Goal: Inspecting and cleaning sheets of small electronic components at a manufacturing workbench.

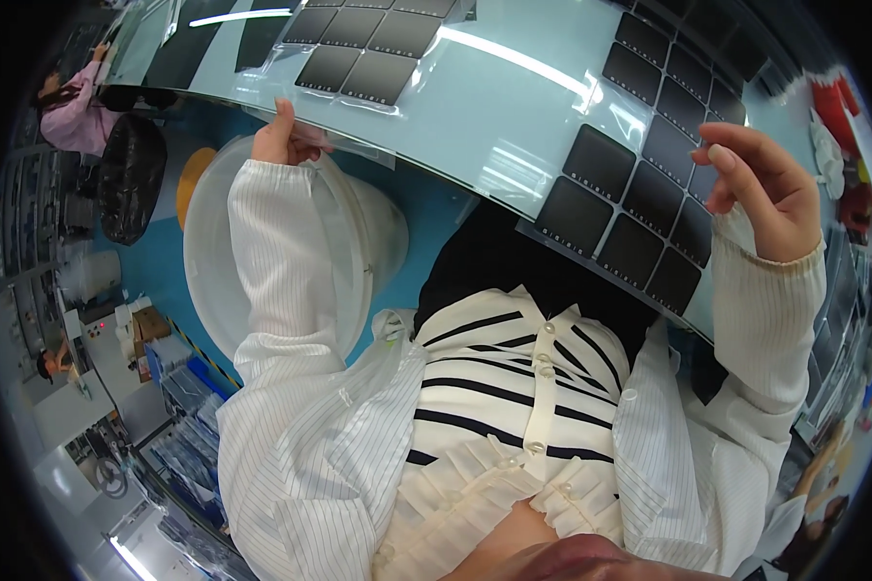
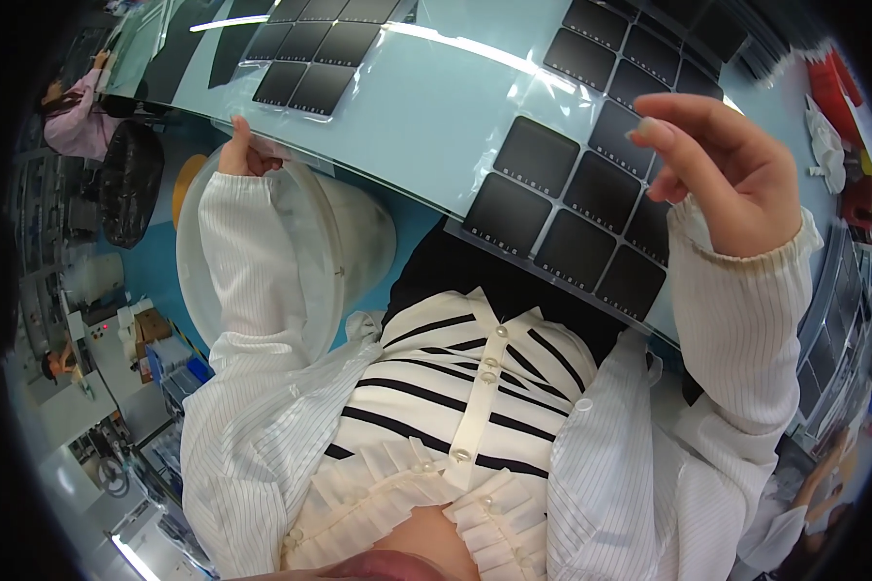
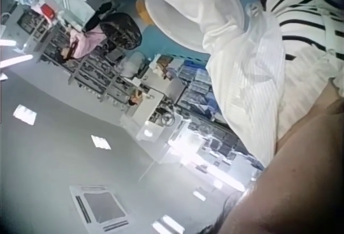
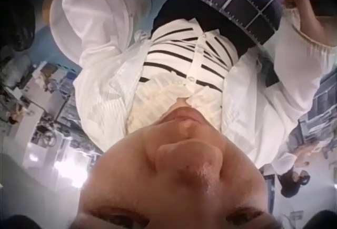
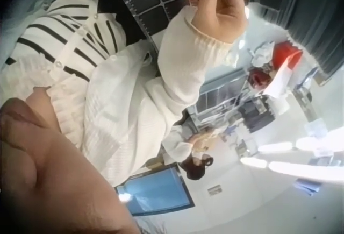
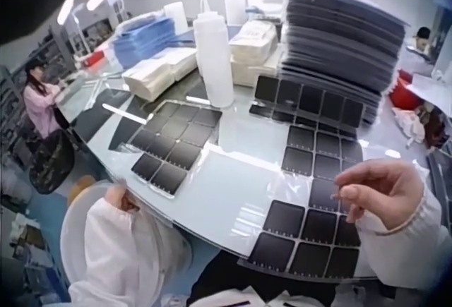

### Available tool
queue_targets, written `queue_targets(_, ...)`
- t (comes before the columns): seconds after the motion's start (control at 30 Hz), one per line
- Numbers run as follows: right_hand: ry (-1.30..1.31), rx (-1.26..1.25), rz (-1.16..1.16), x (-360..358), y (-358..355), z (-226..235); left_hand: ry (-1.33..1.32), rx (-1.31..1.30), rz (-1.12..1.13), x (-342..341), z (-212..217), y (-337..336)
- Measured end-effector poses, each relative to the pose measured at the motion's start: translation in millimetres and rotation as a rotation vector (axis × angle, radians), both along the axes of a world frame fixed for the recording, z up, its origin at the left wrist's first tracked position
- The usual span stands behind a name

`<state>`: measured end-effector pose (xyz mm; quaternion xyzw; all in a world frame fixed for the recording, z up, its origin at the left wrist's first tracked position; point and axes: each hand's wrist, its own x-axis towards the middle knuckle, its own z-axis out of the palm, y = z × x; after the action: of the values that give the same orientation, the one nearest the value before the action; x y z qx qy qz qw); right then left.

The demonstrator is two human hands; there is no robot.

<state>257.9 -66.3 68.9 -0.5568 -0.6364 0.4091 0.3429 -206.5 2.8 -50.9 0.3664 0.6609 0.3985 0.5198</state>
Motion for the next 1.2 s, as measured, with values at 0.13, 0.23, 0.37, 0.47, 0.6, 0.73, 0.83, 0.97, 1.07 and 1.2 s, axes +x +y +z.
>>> queue_targets(0.13,-0.048,0.100,0.159,-30,10,11,0.018,-0.141,-0.028,8,19,-5)
queue_targets(0.23,-0.110,0.186,0.256,-56,16,19,-0.069,-0.021,-0.001,16,35,-18)
queue_targets(0.37,-0.166,0.369,0.395,-97,32,21,-0.185,0.196,-0.061,31,51,-35)
queue_targets(0.47,-0.128,0.452,0.445,-135,48,12,-0.253,0.340,-0.161,45,61,-36)
queue_targets(0.6,-0.177,0.607,0.412,-182,65,-4,-0.144,0.491,-0.240,67,72,-34)
queue_targets(0.73,-0.132,0.486,0.338,-194,73,-9,-0.014,0.672,-0.328,83,79,-28)
queue_targets(0.83,-0.138,0.390,0.302,-193,76,-9,0.034,0.851,-0.402,88,78,-16)
queue_targets(0.97,0.062,0.296,0.304,-189,83,-10,0.067,1.008,-0.498,86,76,-5)
queue_targets(1.07,0.173,0.194,0.314,-186,86,-11,0.086,1.016,-0.505,88,75,-1)
queue_targets(1.2,0.259,0.149,0.287,-185,90,-12,0.150,1.007,-0.537,88,77,0)
